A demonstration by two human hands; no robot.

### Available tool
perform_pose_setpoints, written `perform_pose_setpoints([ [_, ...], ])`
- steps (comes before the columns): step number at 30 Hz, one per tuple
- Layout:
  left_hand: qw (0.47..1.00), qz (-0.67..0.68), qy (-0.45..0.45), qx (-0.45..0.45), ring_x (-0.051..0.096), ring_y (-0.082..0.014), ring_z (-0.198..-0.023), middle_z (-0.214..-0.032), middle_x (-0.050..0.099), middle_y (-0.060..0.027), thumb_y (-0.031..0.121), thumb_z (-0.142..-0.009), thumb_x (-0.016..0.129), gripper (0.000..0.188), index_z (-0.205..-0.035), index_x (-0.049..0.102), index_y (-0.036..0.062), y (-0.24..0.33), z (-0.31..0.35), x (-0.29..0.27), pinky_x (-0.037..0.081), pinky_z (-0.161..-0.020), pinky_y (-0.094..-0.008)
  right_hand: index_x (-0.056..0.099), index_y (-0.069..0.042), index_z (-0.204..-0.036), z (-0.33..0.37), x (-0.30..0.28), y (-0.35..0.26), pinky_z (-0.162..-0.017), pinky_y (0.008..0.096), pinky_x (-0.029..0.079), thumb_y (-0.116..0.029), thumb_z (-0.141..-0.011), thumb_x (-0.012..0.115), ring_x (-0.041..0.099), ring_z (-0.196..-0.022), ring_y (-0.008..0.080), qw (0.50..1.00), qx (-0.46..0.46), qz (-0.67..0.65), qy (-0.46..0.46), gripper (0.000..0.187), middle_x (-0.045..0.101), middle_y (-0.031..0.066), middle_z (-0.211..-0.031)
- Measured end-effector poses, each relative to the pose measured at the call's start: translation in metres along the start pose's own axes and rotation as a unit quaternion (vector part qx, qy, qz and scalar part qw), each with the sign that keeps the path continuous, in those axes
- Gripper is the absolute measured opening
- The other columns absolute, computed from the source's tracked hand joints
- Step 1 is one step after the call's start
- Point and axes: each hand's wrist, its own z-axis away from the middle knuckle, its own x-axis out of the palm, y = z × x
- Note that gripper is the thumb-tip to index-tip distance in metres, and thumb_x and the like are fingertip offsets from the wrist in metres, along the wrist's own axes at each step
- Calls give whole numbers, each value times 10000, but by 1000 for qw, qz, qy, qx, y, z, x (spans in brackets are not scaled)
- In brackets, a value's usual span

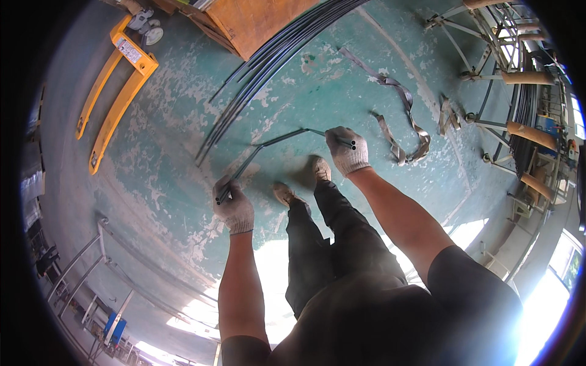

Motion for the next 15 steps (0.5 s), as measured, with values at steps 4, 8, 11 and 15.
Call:
perform_pose_setpoints([
  [4,1000,-11,-2,5,762,-210,-991,-1115,788,-106,35,-1112,743,143,-1249,782,17,-1,-3,-2,618,-906,-366,798,-87,-1109,0,2,2,-876,509,640,-208,-1110,688,786,-1034,403,998,-28,63,-14,164,806,140,-1066],
  [8,998,-61,2,32,776,-218,-1016,-1128,802,-115,75,-1135,754,128,-1243,785,13,6,-9,-8,627,-916,-373,778,-91,-1112,-1,5,6,-865,516,638,-197,-1098,674,782,-1027,400,996,-45,70,-15,149,797,138,-1075],
  [11,1000,-15,19,2,788,-231,-1032,-1151,813,-123,112,-1154,756,139,-1242,787,9,12,-8,-8,636,-924,-385,768,-101,-1107,-4,6,7,-852,515,635,-194,-1084,670,781,-1013,400,993,-68,100,-5,137,792,137,-1078],
  [15,999,-16,38,24,792,-242,-1025,-1156,813,-126,133,-1158,761,163,-1243,788,-3,17,-8,-7,640,-922,-385,779,-99,-1160,-7,6,4,-889,514,645,-184,-1079,666,778,-1071,393,995,-30,87,-41,163,804,122,-1144],
])
